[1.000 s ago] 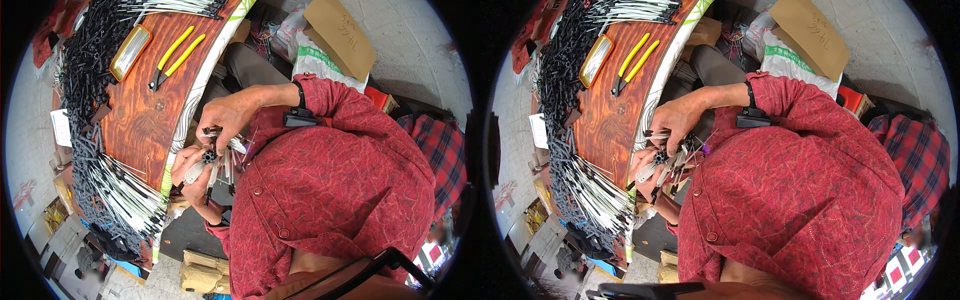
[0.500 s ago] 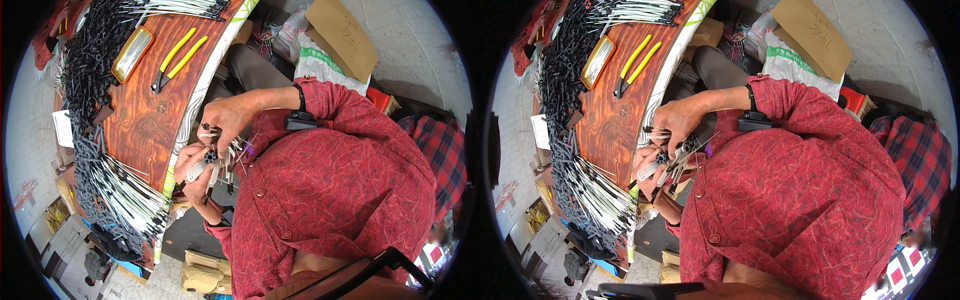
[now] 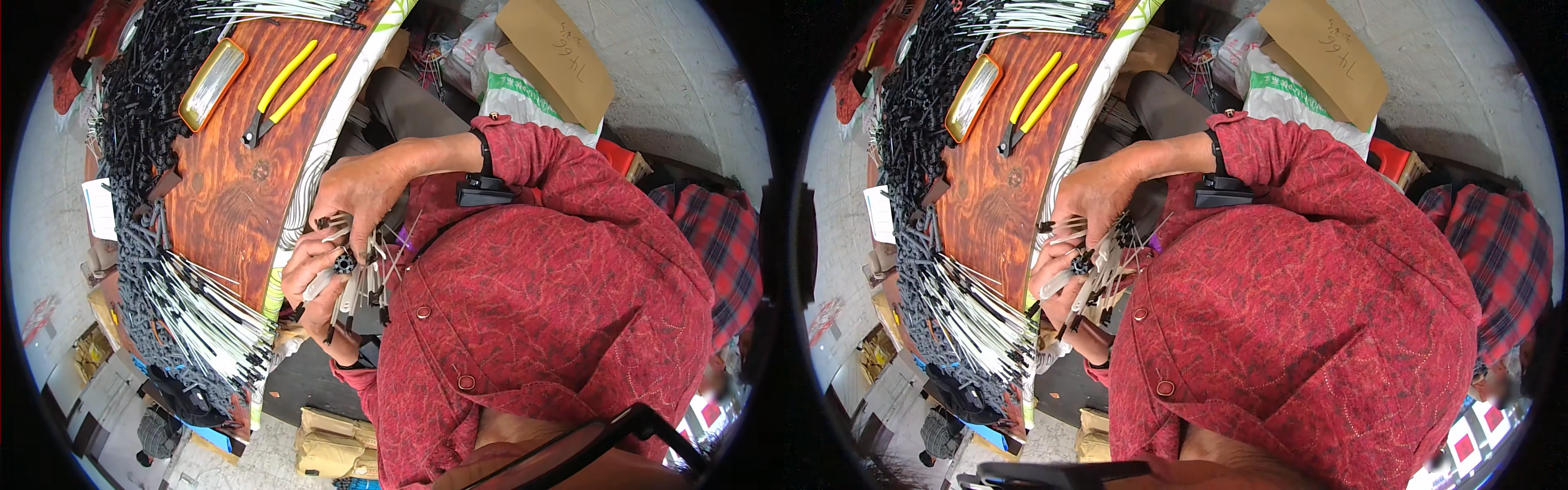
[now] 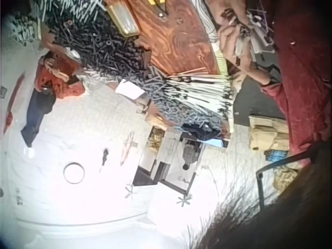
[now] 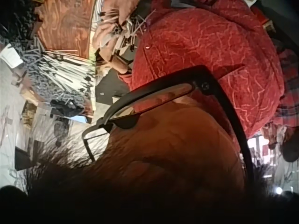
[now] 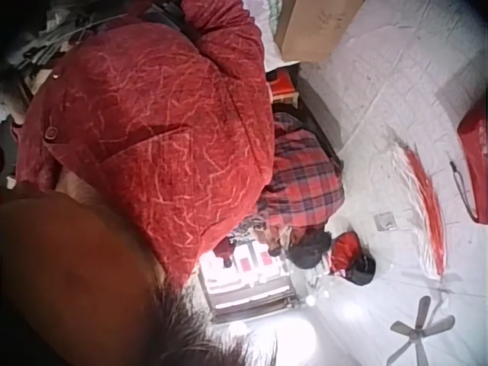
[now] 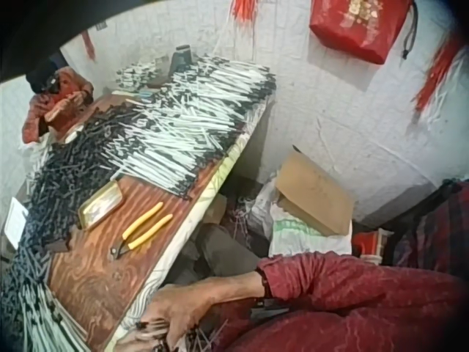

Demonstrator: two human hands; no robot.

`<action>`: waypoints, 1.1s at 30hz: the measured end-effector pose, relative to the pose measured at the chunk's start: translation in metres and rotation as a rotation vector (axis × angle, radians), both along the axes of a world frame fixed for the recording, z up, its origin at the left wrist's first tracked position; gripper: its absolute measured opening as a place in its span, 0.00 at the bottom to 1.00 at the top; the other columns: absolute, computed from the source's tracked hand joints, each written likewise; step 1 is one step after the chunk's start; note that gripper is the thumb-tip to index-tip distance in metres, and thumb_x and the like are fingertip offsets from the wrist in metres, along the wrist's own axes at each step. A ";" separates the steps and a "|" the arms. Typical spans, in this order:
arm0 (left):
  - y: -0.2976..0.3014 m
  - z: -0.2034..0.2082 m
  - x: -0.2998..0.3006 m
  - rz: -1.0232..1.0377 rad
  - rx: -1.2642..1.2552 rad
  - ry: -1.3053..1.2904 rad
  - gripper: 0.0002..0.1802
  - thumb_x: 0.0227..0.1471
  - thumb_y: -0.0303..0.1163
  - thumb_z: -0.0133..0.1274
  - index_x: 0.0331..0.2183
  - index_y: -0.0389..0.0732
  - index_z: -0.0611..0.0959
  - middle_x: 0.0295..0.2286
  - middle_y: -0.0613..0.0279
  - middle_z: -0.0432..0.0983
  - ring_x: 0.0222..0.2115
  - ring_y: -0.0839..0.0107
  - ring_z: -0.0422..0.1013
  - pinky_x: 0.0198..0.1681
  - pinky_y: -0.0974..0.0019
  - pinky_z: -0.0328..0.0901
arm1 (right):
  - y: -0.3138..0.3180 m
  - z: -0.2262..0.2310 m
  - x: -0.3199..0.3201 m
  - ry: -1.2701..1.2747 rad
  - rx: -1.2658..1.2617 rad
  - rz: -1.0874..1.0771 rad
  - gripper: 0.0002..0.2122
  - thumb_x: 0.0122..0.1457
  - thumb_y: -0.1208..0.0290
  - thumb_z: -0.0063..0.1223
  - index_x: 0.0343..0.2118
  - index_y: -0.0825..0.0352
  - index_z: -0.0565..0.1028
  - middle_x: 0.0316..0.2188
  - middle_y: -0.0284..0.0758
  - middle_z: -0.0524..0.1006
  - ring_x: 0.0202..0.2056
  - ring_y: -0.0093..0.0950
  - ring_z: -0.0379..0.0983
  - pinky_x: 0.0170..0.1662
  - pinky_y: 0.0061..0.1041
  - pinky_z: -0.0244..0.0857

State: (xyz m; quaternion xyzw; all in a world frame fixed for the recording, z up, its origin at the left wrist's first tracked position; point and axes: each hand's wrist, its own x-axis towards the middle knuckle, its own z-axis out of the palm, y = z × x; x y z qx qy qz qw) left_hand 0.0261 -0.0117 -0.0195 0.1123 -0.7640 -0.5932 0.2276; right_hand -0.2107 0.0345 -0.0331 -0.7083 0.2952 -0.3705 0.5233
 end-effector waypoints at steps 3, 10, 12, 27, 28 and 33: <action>0.007 0.003 0.001 0.081 0.099 -0.069 0.19 0.36 0.26 0.67 0.35 0.31 0.84 0.32 0.51 0.78 0.44 0.52 0.73 0.47 0.55 0.65 | -0.002 0.002 -0.002 0.048 -0.019 0.001 0.21 0.38 0.59 0.75 0.23 0.65 0.72 0.17 0.31 0.73 0.21 0.26 0.68 0.27 0.31 0.59; 0.006 -0.005 0.001 0.028 0.087 0.071 0.20 0.32 0.25 0.67 0.34 0.31 0.83 0.30 0.50 0.78 0.38 0.53 0.74 0.47 0.55 0.65 | -0.007 0.007 -0.001 0.167 -0.060 0.036 0.22 0.37 0.59 0.75 0.22 0.67 0.70 0.18 0.33 0.73 0.21 0.28 0.68 0.26 0.32 0.59; 0.005 -0.003 0.000 0.037 0.081 0.051 0.20 0.32 0.25 0.67 0.34 0.32 0.83 0.30 0.50 0.78 0.38 0.54 0.74 0.46 0.55 0.65 | -0.007 0.001 0.000 0.063 -0.027 0.052 0.22 0.37 0.61 0.76 0.21 0.67 0.70 0.18 0.33 0.73 0.22 0.28 0.68 0.27 0.32 0.59; 0.005 -0.008 0.015 0.177 0.191 -0.142 0.25 0.42 0.30 0.70 0.43 0.32 0.80 0.33 0.53 0.79 0.35 0.59 0.76 0.43 0.58 0.69 | -0.006 -0.006 0.003 -0.232 0.092 0.096 0.14 0.41 0.73 0.72 0.21 0.71 0.72 0.20 0.33 0.72 0.25 0.25 0.68 0.30 0.29 0.60; 0.001 -0.008 0.014 0.175 0.192 -0.142 0.25 0.42 0.30 0.70 0.43 0.32 0.80 0.33 0.53 0.79 0.35 0.59 0.76 0.43 0.58 0.69 | -0.007 -0.005 0.002 -0.215 0.098 0.107 0.14 0.41 0.73 0.72 0.22 0.71 0.73 0.20 0.34 0.73 0.25 0.25 0.69 0.30 0.29 0.60; -0.005 0.000 0.002 0.079 -0.034 -0.118 0.25 0.28 0.30 0.70 0.35 0.35 0.86 0.32 0.55 0.83 0.33 0.63 0.76 0.52 0.60 0.59 | -0.013 -0.009 0.001 -0.165 0.043 0.178 0.14 0.41 0.72 0.72 0.23 0.72 0.74 0.21 0.34 0.74 0.26 0.25 0.69 0.31 0.30 0.61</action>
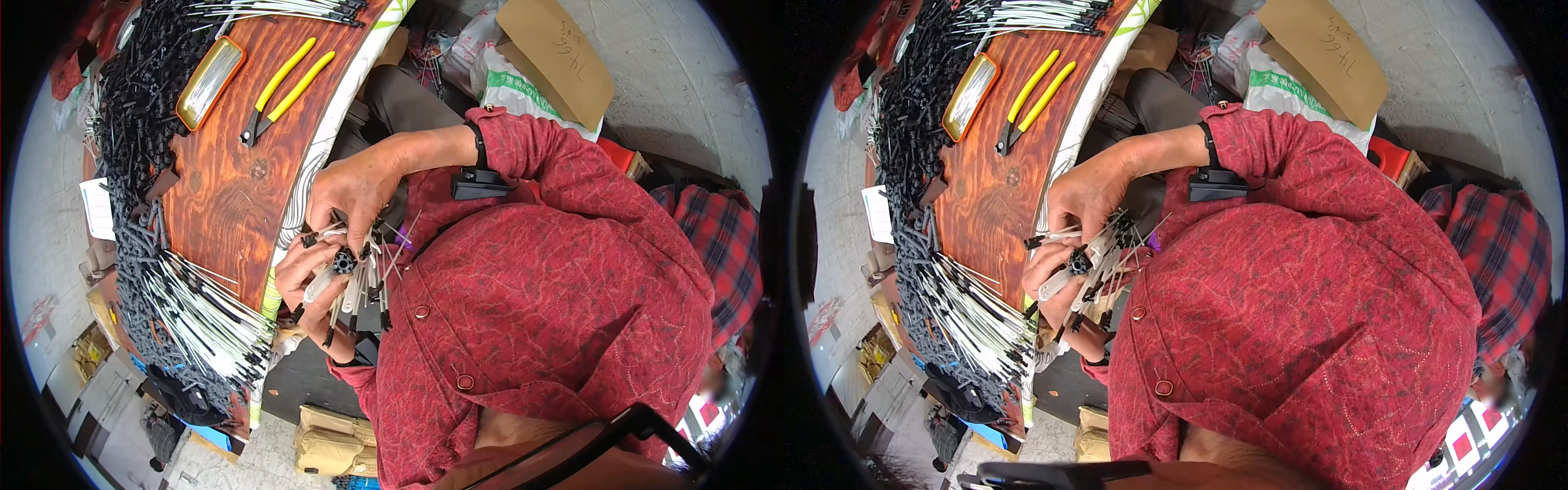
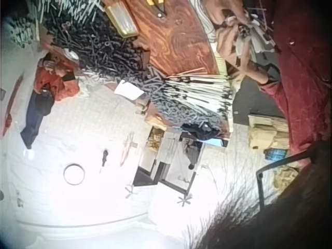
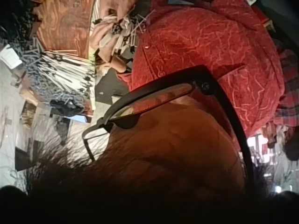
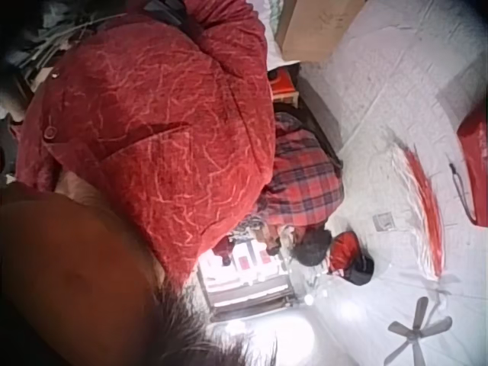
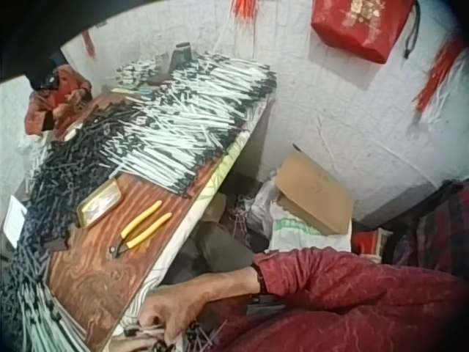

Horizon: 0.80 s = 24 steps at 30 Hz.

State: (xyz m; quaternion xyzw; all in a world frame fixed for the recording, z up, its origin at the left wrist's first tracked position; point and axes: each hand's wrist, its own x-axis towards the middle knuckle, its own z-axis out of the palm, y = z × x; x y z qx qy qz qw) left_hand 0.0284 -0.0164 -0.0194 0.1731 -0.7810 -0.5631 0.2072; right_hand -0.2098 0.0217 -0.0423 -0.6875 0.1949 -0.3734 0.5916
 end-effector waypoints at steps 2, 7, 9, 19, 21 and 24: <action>0.001 0.005 -0.002 -0.001 0.025 0.007 0.25 0.28 0.30 0.70 0.35 0.35 0.86 0.32 0.55 0.82 0.34 0.62 0.76 0.50 0.62 0.60 | -0.001 -0.001 0.000 -0.019 -0.009 0.021 0.14 0.41 0.71 0.72 0.23 0.72 0.74 0.22 0.34 0.75 0.26 0.25 0.70 0.31 0.30 0.62; 0.002 0.013 -0.005 -0.038 -0.035 -0.032 0.22 0.31 0.29 0.69 0.33 0.32 0.83 0.35 0.53 0.81 0.36 0.61 0.74 0.42 0.63 0.65 | -0.002 -0.001 0.001 0.032 -0.023 0.019 0.13 0.42 0.71 0.71 0.24 0.71 0.76 0.21 0.34 0.76 0.26 0.25 0.70 0.30 0.30 0.62; 0.001 0.015 -0.006 -0.043 -0.039 -0.055 0.21 0.31 0.28 0.68 0.33 0.32 0.83 0.35 0.53 0.81 0.36 0.61 0.74 0.42 0.62 0.65 | -0.002 0.005 -0.003 0.075 -0.020 0.008 0.12 0.42 0.71 0.71 0.24 0.70 0.76 0.21 0.34 0.76 0.25 0.25 0.70 0.30 0.30 0.61; 0.003 0.018 -0.001 -0.040 -0.081 -0.095 0.22 0.32 0.25 0.66 0.36 0.32 0.83 0.34 0.52 0.80 0.37 0.59 0.75 0.43 0.63 0.66 | -0.005 0.007 -0.005 0.159 -0.086 0.006 0.12 0.43 0.69 0.70 0.26 0.69 0.77 0.20 0.33 0.76 0.25 0.25 0.70 0.30 0.30 0.61; 0.004 0.017 -0.006 -0.010 -0.055 -0.048 0.22 0.32 0.26 0.67 0.36 0.32 0.83 0.34 0.52 0.79 0.37 0.60 0.75 0.43 0.63 0.66 | -0.006 0.007 -0.004 0.170 -0.096 -0.038 0.13 0.43 0.68 0.71 0.27 0.68 0.77 0.21 0.33 0.76 0.25 0.25 0.71 0.30 0.31 0.62; 0.002 0.009 -0.005 0.030 -0.058 -0.007 0.23 0.32 0.28 0.69 0.36 0.32 0.83 0.34 0.53 0.79 0.36 0.61 0.75 0.44 0.62 0.67 | -0.010 0.015 -0.010 0.281 -0.118 -0.083 0.15 0.45 0.65 0.71 0.32 0.68 0.77 0.25 0.34 0.77 0.29 0.26 0.73 0.33 0.30 0.64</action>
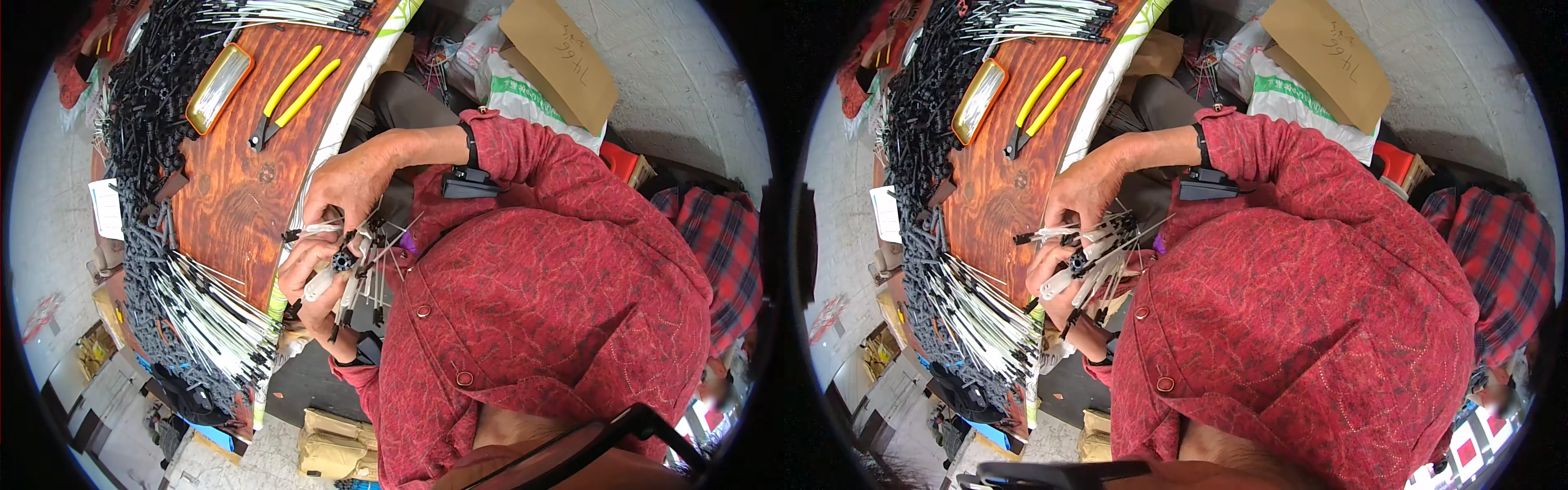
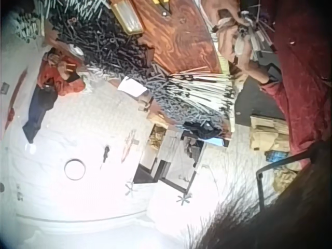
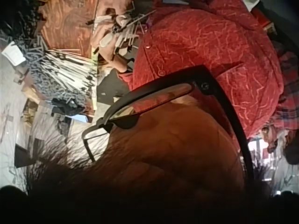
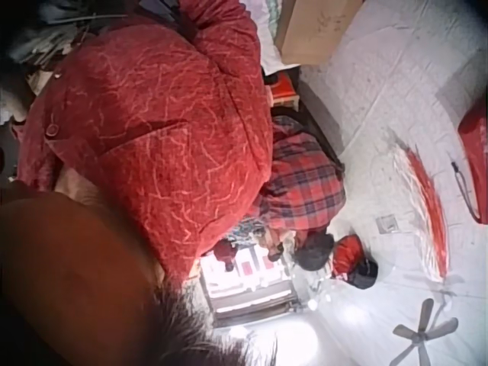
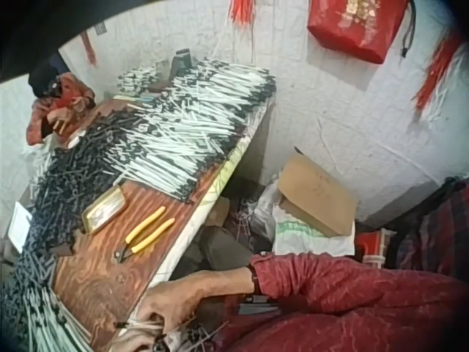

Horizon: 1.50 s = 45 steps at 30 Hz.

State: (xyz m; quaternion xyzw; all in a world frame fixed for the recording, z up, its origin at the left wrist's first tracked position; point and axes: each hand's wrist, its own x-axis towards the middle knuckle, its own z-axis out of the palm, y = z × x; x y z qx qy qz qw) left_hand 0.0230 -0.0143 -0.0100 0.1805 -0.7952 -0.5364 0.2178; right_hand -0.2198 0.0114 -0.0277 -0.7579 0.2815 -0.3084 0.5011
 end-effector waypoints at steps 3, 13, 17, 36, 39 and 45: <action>0.005 -0.003 0.003 0.013 0.040 0.035 0.23 0.32 0.28 0.68 0.36 0.33 0.83 0.33 0.53 0.79 0.36 0.61 0.75 0.43 0.62 0.67 | -0.002 -0.005 -0.004 -0.059 0.025 -0.037 0.17 0.48 0.63 0.70 0.36 0.68 0.77 0.31 0.34 0.78 0.35 0.27 0.74 0.38 0.28 0.66; 0.025 -0.016 0.006 0.363 -0.070 0.029 0.18 0.33 0.20 0.63 0.33 0.32 0.80 0.31 0.53 0.78 0.33 0.62 0.75 0.41 0.65 0.67 | 0.035 -0.002 -0.041 -0.311 0.147 -0.324 0.15 0.61 0.60 0.59 0.39 0.69 0.77 0.37 0.33 0.77 0.40 0.24 0.73 0.45 0.26 0.68; 0.028 -0.022 0.007 0.396 0.004 -0.020 0.18 0.34 0.19 0.63 0.33 0.32 0.80 0.30 0.54 0.78 0.31 0.64 0.73 0.39 0.65 0.67 | 0.039 0.007 -0.028 -0.287 -0.101 -0.365 0.22 0.54 0.52 0.64 0.39 0.69 0.77 0.37 0.34 0.77 0.41 0.27 0.75 0.46 0.26 0.68; 0.048 -0.013 -0.009 0.457 0.019 -0.034 0.21 0.33 0.20 0.70 0.35 0.32 0.82 0.27 0.58 0.75 0.29 0.69 0.71 0.34 0.68 0.65 | 0.062 0.007 -0.003 0.000 -0.194 -0.488 0.18 0.44 0.64 0.71 0.35 0.65 0.77 0.32 0.33 0.76 0.35 0.34 0.77 0.33 0.30 0.69; 0.049 -0.006 -0.011 0.444 0.007 -0.088 0.21 0.33 0.20 0.70 0.35 0.32 0.82 0.28 0.60 0.76 0.29 0.70 0.71 0.34 0.68 0.66 | 0.062 0.006 -0.002 -0.010 -0.264 -0.463 0.18 0.44 0.63 0.71 0.36 0.64 0.77 0.33 0.32 0.76 0.33 0.34 0.77 0.32 0.29 0.69; 0.051 0.007 -0.022 0.408 0.006 -0.125 0.21 0.34 0.20 0.70 0.35 0.32 0.82 0.28 0.61 0.76 0.30 0.71 0.72 0.35 0.68 0.66 | 0.058 -0.004 -0.001 0.086 -0.370 -0.436 0.16 0.45 0.62 0.69 0.35 0.64 0.78 0.32 0.31 0.76 0.32 0.33 0.77 0.29 0.31 0.69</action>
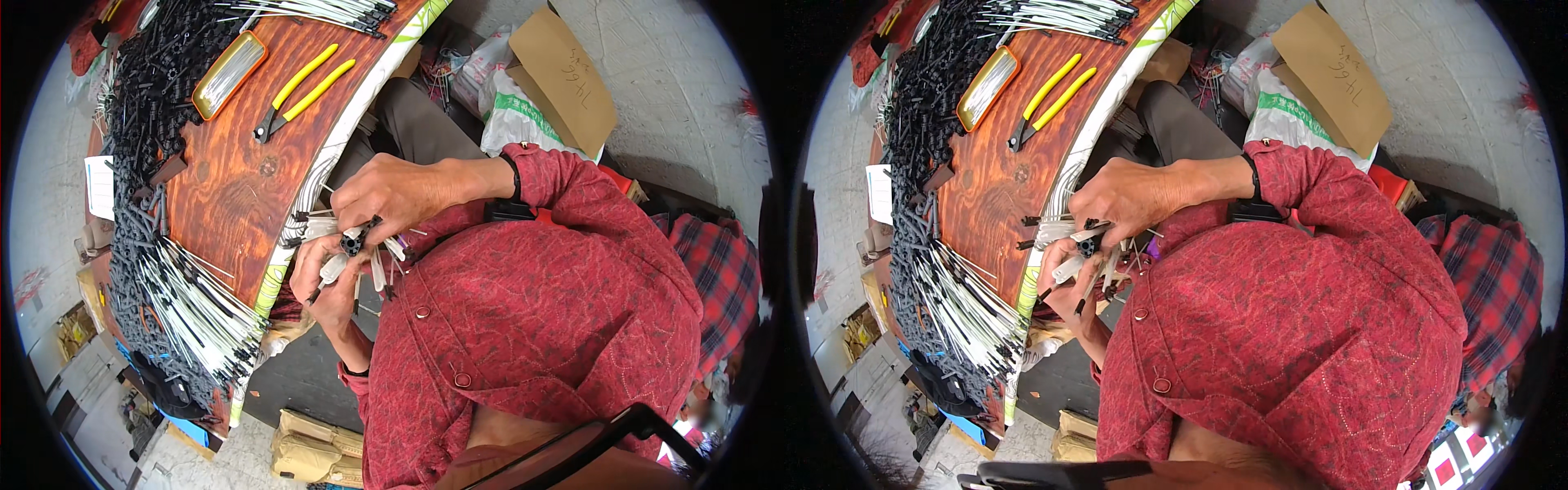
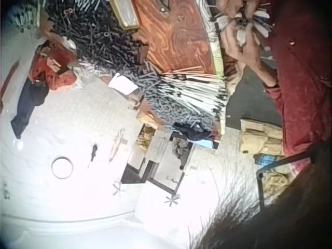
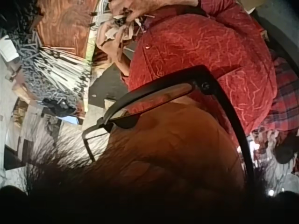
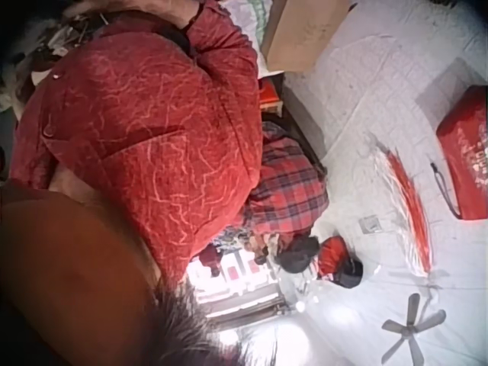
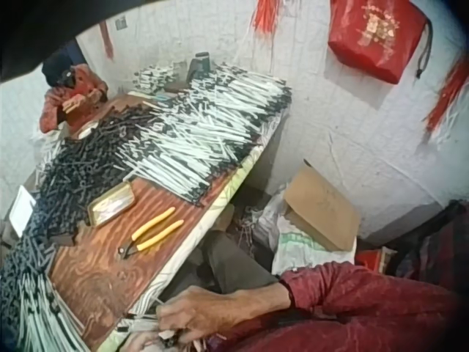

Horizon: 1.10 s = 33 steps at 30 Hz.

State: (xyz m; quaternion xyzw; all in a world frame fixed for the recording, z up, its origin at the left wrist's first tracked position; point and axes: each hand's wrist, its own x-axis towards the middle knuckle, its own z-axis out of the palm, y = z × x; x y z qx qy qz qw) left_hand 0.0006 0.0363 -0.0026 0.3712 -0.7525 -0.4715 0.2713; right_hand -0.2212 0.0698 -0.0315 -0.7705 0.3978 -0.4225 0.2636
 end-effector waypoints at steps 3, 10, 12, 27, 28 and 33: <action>-0.001 0.001 0.004 0.003 0.042 0.012 0.21 0.35 0.19 0.70 0.36 0.32 0.82 0.29 0.60 0.77 0.30 0.71 0.72 0.36 0.69 0.66 | 0.000 -0.003 0.003 -0.021 -0.004 0.001 0.15 0.45 0.63 0.69 0.33 0.64 0.78 0.31 0.31 0.76 0.32 0.33 0.77 0.29 0.31 0.69; -0.007 -0.004 0.014 -0.098 0.049 0.003 0.22 0.40 0.17 0.65 0.42 0.34 0.81 0.33 0.60 0.77 0.31 0.72 0.73 0.36 0.69 0.68 | 0.000 -0.003 0.002 -0.044 0.040 -0.009 0.15 0.45 0.62 0.69 0.32 0.64 0.78 0.30 0.31 0.76 0.33 0.33 0.77 0.30 0.30 0.69; -0.002 0.000 0.013 -0.074 0.156 0.046 0.22 0.41 0.17 0.64 0.43 0.35 0.80 0.32 0.61 0.77 0.31 0.74 0.73 0.35 0.70 0.68 | -0.001 -0.005 0.002 -0.037 0.034 0.003 0.16 0.45 0.61 0.69 0.32 0.64 0.78 0.30 0.31 0.76 0.33 0.33 0.76 0.30 0.30 0.69; 0.001 -0.015 0.004 0.008 -0.104 0.080 0.20 0.38 0.18 0.59 0.38 0.39 0.76 0.23 0.69 0.66 0.23 0.80 0.63 0.28 0.75 0.61 | -0.003 -0.003 0.007 -0.009 0.025 0.023 0.15 0.44 0.62 0.69 0.32 0.64 0.78 0.28 0.31 0.74 0.31 0.33 0.76 0.27 0.32 0.67; 0.001 -0.015 0.007 0.009 -0.006 0.083 0.20 0.38 0.17 0.60 0.38 0.39 0.77 0.24 0.69 0.68 0.24 0.80 0.64 0.29 0.75 0.62 | -0.002 -0.003 0.007 -0.009 0.026 0.021 0.15 0.44 0.62 0.69 0.32 0.63 0.78 0.28 0.31 0.75 0.31 0.33 0.76 0.27 0.32 0.67; -0.002 -0.014 0.015 -0.015 0.135 0.101 0.19 0.41 0.17 0.63 0.39 0.37 0.79 0.26 0.68 0.73 0.27 0.80 0.68 0.33 0.75 0.64 | -0.005 -0.006 0.005 -0.043 -0.017 0.059 0.15 0.46 0.59 0.69 0.32 0.63 0.78 0.28 0.32 0.75 0.31 0.34 0.76 0.27 0.32 0.67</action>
